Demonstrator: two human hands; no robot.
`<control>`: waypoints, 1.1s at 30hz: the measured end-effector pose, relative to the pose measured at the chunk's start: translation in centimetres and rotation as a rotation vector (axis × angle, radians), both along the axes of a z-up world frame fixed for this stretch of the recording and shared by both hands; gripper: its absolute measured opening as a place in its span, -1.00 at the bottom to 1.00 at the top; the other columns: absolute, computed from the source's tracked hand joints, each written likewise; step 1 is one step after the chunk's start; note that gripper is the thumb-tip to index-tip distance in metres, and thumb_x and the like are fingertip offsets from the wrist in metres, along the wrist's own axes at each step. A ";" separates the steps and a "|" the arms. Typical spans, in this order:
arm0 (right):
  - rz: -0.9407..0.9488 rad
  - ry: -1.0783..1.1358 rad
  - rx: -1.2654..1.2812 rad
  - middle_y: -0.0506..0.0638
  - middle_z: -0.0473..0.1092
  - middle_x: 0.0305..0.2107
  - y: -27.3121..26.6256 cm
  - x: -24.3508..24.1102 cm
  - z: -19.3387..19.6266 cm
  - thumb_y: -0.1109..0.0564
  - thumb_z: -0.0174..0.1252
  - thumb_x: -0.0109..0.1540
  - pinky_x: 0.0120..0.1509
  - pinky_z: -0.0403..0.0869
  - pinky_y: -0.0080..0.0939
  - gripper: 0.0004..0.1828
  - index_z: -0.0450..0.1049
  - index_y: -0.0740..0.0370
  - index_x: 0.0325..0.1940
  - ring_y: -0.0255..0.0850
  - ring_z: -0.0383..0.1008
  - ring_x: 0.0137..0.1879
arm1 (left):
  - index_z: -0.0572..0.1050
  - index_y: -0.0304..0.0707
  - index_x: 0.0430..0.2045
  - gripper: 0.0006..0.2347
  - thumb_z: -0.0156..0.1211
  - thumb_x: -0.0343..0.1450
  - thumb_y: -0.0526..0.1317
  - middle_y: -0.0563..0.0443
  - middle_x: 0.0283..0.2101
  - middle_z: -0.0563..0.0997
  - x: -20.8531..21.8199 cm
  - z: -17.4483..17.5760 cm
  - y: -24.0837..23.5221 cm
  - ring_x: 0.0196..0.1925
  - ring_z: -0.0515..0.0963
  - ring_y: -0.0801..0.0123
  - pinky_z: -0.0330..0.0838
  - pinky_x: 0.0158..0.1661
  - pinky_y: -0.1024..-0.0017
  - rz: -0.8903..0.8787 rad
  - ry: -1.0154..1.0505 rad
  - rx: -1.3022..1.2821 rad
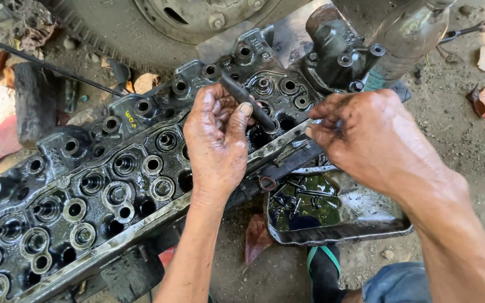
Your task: The person cleans the internal components of a disassembled engine cylinder head using a small brush and a liquid from a plastic bottle. They scrub the valve seats and ports, then pour the liquid into the head to rinse the parts.
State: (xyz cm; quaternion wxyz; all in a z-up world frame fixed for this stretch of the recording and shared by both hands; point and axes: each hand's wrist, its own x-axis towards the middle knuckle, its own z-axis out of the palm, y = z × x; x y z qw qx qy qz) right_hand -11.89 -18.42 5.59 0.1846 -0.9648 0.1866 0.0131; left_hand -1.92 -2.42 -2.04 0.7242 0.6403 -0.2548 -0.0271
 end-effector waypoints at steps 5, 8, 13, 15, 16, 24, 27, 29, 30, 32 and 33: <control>0.195 -0.245 0.133 0.05 0.59 -0.35 0.4 0.8 -1.2 0.28 0.20 0.14 -0.67 0.39 -0.19 -0.78 0.65 0.32 -0.16 -0.18 0.32 -0.74 | 0.45 -0.42 -0.10 -0.74 0.16 0.36 -0.58 0.01 -0.31 0.62 -0.9 1.6 -0.8 -0.39 0.52 0.50 0.47 -0.32 0.53 0.094 -0.256 0.181; 0.288 -0.359 0.116 0.07 0.58 -0.35 0.1 0.8 -1.5 0.29 0.19 0.12 -0.45 0.46 -0.13 -0.80 0.62 0.38 -0.20 -0.07 0.45 -0.56 | 0.47 -0.41 -0.13 -0.74 0.16 0.34 -0.58 0.05 -0.36 0.57 -0.7 2.3 -0.4 -0.45 0.46 0.51 0.41 -0.38 0.53 0.035 -0.297 0.241; 0.238 -0.263 0.199 0.07 0.59 -0.33 -0.4 0.7 -2.0 0.26 0.20 0.07 -0.38 0.50 -0.10 -0.72 0.63 0.34 -0.16 -0.04 0.52 -0.51 | 0.45 -0.42 -0.14 -0.70 0.16 0.28 -0.63 -0.03 -0.24 0.62 -0.8 2.4 -0.7 -0.38 0.55 0.39 0.48 -0.31 0.44 -0.086 -0.409 0.298; 0.195 -0.219 0.194 0.07 0.60 -0.37 -0.6 0.8 -2.0 0.27 0.18 0.09 -0.46 0.49 -0.13 -0.70 0.63 0.33 -0.11 -0.09 0.48 -0.58 | 0.47 -0.44 -0.13 -0.71 0.17 0.30 -0.61 -0.03 -0.24 0.65 -0.6 2.1 -0.5 -0.37 0.57 0.42 0.49 -0.31 0.47 -0.078 -0.390 0.302; 0.148 -0.180 0.186 0.07 0.60 -0.41 -0.7 0.9 -1.9 0.29 0.17 0.11 -0.54 0.47 -0.16 -0.67 0.63 0.32 -0.06 -0.14 0.43 -0.65 | 0.48 -0.45 -0.12 -0.72 0.18 0.31 -0.59 -0.03 -0.23 0.68 -0.5 2.0 -0.5 -0.37 0.58 0.44 0.50 -0.31 0.51 -0.073 -0.377 0.305; 0.402 -0.664 0.291 0.04 0.41 -0.43 0.6 1.1 -0.8 0.22 0.37 0.23 -0.52 0.29 -0.37 -0.68 0.53 0.43 0.01 -0.34 0.30 -0.54 | 0.51 -0.43 -0.22 -0.73 0.20 0.23 -0.58 -0.12 -0.22 0.61 -0.3 0.8 -0.4 -0.21 0.48 0.18 0.44 -0.17 0.32 -0.069 -0.507 0.355; 0.479 -0.777 0.270 0.07 0.42 -0.43 1.5 1.7 -2.1 0.35 0.30 0.27 -0.45 0.28 -0.29 -0.93 0.56 0.44 -0.18 -0.26 0.29 -0.51 | 0.52 -0.37 -0.17 -0.64 0.15 0.18 -0.59 -0.09 -0.19 0.59 -0.3 0.8 -0.1 -0.15 0.45 0.14 0.36 -0.04 0.28 -0.077 -0.520 0.395; 0.488 -0.807 0.236 0.07 0.38 -0.44 1.6 2.0 -2.6 0.39 0.31 0.26 -0.40 0.27 -0.22 -0.92 0.54 0.45 -0.19 -0.20 0.28 -0.49 | 0.52 -0.37 -0.07 -0.58 0.15 0.17 -0.57 -0.11 -0.08 0.60 -0.1 1.1 0.0 -0.06 0.50 0.09 0.35 0.06 0.25 -0.072 -0.552 0.406; 0.433 -0.774 0.254 0.03 0.36 -0.49 1.4 2.1 -2.6 0.39 0.33 0.25 -0.49 0.24 -0.32 -0.87 0.54 0.45 -0.13 -0.28 0.25 -0.52 | 0.56 -0.38 -0.11 -0.64 0.25 0.21 -0.52 -0.08 -0.20 0.61 -0.1 1.2 0.1 -0.19 0.51 0.20 0.40 -0.03 0.31 -0.064 -0.511 0.399; 0.387 -0.735 0.275 -0.02 0.35 -0.54 1.4 2.1 -2.6 0.38 0.35 0.24 -0.58 0.20 -0.41 -0.81 0.54 0.46 -0.07 -0.36 0.22 -0.56 | 0.59 -0.39 -0.14 -0.69 0.36 0.24 -0.48 -0.04 -0.32 0.62 -0.2 1.3 0.3 -0.31 0.52 0.32 0.45 -0.11 0.37 -0.047 -0.464 0.393; 0.380 -0.708 0.251 0.03 0.39 -0.46 1.4 2.1 -2.6 0.38 0.34 0.24 -0.49 0.25 -0.37 -0.81 0.56 0.47 -0.06 -0.32 0.26 -0.50 | 0.59 -0.40 -0.19 -0.72 0.34 0.23 -0.48 -0.07 -0.32 0.63 -0.2 1.3 0.3 -0.31 0.51 0.26 0.44 -0.14 0.34 -0.029 -0.478 0.370</control>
